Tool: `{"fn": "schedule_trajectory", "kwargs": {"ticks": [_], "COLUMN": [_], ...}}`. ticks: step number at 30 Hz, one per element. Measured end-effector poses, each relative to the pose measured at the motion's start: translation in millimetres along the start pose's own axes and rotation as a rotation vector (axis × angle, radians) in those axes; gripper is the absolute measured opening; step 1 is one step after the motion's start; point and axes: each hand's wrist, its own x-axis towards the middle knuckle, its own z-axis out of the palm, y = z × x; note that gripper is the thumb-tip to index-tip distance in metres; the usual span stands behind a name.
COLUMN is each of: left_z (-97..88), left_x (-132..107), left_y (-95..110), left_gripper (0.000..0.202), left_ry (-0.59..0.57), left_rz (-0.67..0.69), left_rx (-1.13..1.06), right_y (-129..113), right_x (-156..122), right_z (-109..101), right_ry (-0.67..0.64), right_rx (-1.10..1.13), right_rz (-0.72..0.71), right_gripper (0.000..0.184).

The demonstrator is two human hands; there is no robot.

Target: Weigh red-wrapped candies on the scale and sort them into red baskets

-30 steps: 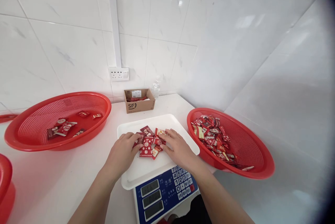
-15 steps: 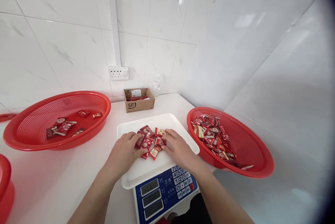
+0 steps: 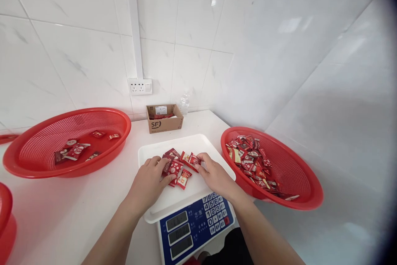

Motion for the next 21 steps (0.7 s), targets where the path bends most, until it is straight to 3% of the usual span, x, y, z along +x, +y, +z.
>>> {"fn": "schedule_trajectory", "kwargs": {"ticks": [3,6,10,15,18,21], "left_z": [-0.6,-1.8,-2.6,0.6,6.7,14.1], "left_x": [0.5,1.5,3.3,9.3,12.3,13.5], "left_y": [0.2,-2.2,-10.2,-22.2,-27.5,-32.3], "left_gripper": [0.039,0.036,0.034,0.039,0.038,0.036], "left_ry": [-0.007,0.011,0.146,0.303,0.325,0.374], "left_rz": [-0.009,-0.003,0.019,0.045,0.068,0.086], "left_rx": [0.002,-0.018,-0.065,-0.133,-0.148,-0.139], "right_y": [0.3,8.8,33.0,77.8,102.0,120.2], "right_x": [-5.3,-9.6,-14.2,-25.2,-34.8,-41.8], "right_z": [-2.9,-8.4,-27.2,-66.8,-86.8,-99.9], "right_ry": [0.008,0.102,0.273,0.429,0.395,0.269], "right_rx": [0.034,0.068,0.111,-0.001,-0.07,-0.111], "right_rz": [-0.017,-0.044,-0.051,0.136,0.231,0.256], "right_gripper": [0.02,0.023,0.026,0.026,0.022,0.02]}}
